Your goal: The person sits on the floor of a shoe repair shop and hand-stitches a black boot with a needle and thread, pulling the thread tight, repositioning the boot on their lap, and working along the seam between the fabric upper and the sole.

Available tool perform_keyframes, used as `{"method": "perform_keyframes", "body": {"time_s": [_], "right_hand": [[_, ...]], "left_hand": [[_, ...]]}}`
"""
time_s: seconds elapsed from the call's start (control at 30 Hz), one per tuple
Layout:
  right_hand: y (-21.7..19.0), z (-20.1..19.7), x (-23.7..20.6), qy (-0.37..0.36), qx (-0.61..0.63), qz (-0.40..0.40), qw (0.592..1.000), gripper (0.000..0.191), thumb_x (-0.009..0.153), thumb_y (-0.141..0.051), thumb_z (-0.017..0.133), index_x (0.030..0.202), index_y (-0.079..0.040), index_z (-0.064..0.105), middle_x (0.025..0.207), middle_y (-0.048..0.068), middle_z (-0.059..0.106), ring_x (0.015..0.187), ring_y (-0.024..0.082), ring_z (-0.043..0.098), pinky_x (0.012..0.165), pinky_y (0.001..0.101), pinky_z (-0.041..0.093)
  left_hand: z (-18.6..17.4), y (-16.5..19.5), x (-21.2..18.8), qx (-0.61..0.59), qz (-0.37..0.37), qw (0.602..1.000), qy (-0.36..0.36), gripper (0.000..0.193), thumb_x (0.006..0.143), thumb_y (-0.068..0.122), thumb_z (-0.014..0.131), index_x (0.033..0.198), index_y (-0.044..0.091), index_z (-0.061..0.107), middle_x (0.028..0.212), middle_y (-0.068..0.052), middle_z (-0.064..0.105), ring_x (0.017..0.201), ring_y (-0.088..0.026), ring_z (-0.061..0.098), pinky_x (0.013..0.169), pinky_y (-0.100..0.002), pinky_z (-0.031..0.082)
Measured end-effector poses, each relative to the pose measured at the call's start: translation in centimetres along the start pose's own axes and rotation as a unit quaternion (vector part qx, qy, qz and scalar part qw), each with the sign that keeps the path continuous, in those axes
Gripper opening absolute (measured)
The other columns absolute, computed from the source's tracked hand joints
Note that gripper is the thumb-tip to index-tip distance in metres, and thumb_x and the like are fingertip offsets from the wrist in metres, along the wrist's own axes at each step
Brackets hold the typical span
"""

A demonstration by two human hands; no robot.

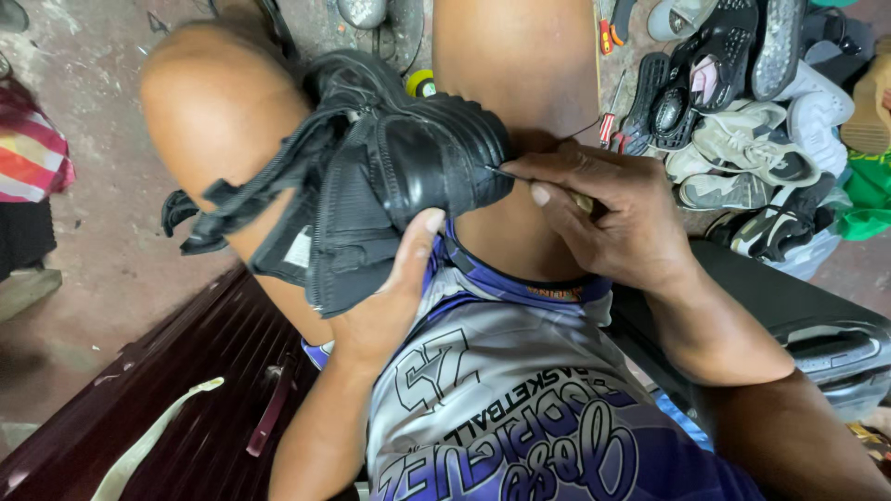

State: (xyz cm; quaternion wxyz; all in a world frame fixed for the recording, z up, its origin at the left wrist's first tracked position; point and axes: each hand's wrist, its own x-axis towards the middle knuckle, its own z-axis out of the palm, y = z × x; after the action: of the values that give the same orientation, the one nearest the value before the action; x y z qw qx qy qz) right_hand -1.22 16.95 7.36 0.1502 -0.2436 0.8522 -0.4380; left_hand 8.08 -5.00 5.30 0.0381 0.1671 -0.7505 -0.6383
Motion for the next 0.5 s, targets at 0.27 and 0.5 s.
{"method": "perform_keyframes", "body": {"time_s": [0.27, 0.5], "right_hand": [[-1.0, -0.8, -0.8, 0.018, -0.015, -0.070, 0.997, 0.028, 0.098, 0.003, 0.070, 0.124, -0.006, 0.073, 0.108, 0.015, 0.076, 0.081, 0.016, 0.074, 0.069, 0.0269, 0.058], [-1.1, -0.7, -0.4, 0.039, -0.061, -0.089, 0.993, 0.024, 0.094, 0.003, 0.072, 0.117, -0.003, 0.071, 0.111, 0.020, 0.074, 0.105, 0.029, 0.076, 0.087, 0.0343, 0.063]], "left_hand": [[-1.3, 0.6, 0.4, 0.016, 0.034, 0.998, -0.054, 0.029, 0.101, 0.006, 0.074, 0.127, -0.003, 0.066, 0.122, -0.010, 0.072, 0.111, -0.018, 0.069, 0.103, -0.031, 0.054], [-1.2, 0.1, 1.0, 0.132, 0.109, 0.984, -0.043, 0.042, 0.099, 0.013, 0.080, 0.132, -0.003, 0.060, 0.123, -0.013, 0.068, 0.108, -0.024, 0.069, 0.101, -0.035, 0.056]]}}
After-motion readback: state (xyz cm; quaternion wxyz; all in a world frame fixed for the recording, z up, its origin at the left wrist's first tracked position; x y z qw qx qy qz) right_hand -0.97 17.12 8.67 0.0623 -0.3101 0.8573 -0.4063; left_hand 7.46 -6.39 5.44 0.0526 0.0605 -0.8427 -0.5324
